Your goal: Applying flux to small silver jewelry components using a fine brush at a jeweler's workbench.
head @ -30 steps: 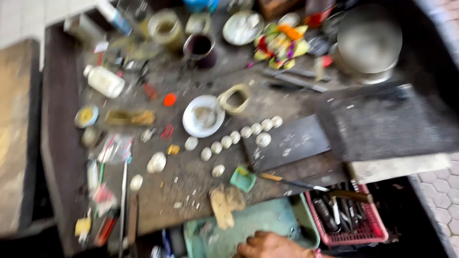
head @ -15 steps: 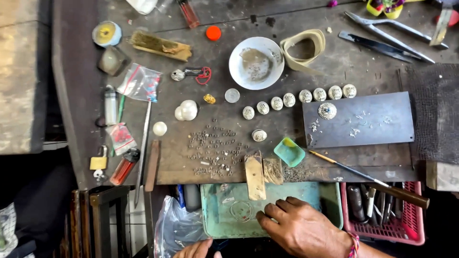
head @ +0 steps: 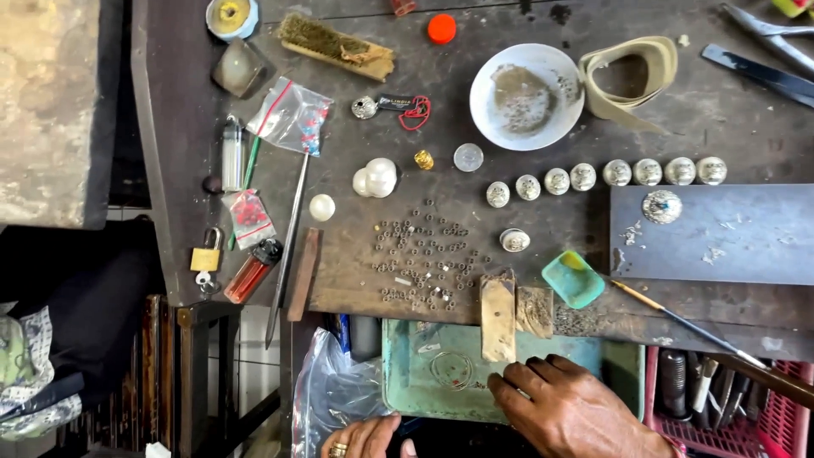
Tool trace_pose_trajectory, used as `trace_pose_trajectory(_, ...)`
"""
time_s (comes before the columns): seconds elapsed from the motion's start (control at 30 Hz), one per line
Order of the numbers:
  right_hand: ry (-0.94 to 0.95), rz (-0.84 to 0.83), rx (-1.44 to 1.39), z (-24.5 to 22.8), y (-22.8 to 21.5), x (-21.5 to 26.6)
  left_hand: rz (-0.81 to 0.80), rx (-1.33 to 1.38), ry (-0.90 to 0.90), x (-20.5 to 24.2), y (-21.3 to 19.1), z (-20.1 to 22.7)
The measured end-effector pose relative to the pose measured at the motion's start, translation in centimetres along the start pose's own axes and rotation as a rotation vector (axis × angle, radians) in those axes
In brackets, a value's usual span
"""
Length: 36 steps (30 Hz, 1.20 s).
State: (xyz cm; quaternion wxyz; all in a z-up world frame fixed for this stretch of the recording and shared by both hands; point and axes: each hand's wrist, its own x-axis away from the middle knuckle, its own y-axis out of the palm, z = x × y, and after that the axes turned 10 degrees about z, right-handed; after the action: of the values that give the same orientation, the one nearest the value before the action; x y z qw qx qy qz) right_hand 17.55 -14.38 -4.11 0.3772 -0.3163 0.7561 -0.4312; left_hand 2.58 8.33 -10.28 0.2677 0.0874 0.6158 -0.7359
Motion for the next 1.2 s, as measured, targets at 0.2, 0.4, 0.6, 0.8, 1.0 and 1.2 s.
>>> trace_pose_trajectory(0.2,0.010,-0.046,-0.039,0.2,0.5,0.2,0.026,0.011,0.049,-0.2,0.1,-0.2)
trace_pose_trajectory(0.4,0.006,-0.047,-0.022,0.3,1.0,0.5,-0.217,-0.026,0.010,1.5,0.2,-1.9)
trace_pose_trajectory(0.6,0.020,-0.031,0.000,0.3,0.9,0.6,-0.472,-0.091,0.047,4.5,1.6,-5.1)
trace_pose_trajectory(0.8,0.024,-0.043,-0.035,0.3,1.6,1.2,-0.185,-0.023,0.093,1.3,0.5,-2.3)
trace_pose_trajectory(1.0,0.064,-0.041,-0.043,0.2,2.7,1.7,0.043,0.032,0.060,-2.7,-1.3,1.2)
trace_pose_trajectory(1.2,0.025,0.054,0.014,0.0,2.6,1.1,0.106,0.069,0.096,-4.4,-2.2,1.8)
